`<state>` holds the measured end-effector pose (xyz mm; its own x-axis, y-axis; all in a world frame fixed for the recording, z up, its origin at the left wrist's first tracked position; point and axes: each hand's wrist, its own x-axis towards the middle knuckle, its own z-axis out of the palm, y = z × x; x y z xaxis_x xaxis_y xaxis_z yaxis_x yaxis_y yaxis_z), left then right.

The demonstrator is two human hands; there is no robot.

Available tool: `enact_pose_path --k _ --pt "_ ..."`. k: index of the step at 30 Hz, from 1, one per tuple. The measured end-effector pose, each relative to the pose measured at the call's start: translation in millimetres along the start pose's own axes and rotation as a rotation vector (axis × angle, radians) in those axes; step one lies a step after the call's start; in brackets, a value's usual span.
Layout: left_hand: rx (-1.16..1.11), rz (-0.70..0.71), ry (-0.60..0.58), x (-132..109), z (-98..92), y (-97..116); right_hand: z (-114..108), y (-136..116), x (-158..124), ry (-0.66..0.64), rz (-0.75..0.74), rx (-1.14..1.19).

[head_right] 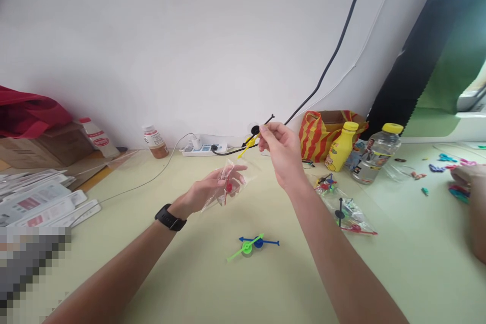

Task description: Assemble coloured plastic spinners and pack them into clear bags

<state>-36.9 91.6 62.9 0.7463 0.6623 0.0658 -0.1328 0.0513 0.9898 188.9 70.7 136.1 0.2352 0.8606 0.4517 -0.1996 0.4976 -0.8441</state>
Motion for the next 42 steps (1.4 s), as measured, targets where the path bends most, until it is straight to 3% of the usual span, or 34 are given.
enact_pose_path --k 5,11,19,24,27,34,42 --pt "-0.004 0.014 0.009 -0.3 1.5 1.6 -5.8 -1.6 2.1 0.058 -0.103 -0.096" --pt "0.007 0.007 -0.005 -0.5 3.1 2.5 -0.9 3.8 -0.3 0.042 -0.092 -0.134" --pt "0.018 0.022 -0.011 0.4 3.1 1.9 5.1 -6.1 -10.5 -0.188 0.061 -0.242" --pt "-0.024 0.067 -0.015 1.9 5.9 -0.6 6.7 -8.9 -14.2 -0.332 -0.012 -0.443" --pt "-0.049 0.046 -0.016 2.0 7.3 -2.5 6.6 -10.1 -14.6 -0.294 -0.088 -0.526" --pt "-0.07 0.04 0.003 2.0 5.2 -5.4 -1.2 -15.2 -9.2 -0.17 -0.105 -0.434" --pt "-0.078 0.031 0.012 1.5 4.8 -3.8 -5.3 -19.3 -10.0 -0.219 -0.158 -0.551"
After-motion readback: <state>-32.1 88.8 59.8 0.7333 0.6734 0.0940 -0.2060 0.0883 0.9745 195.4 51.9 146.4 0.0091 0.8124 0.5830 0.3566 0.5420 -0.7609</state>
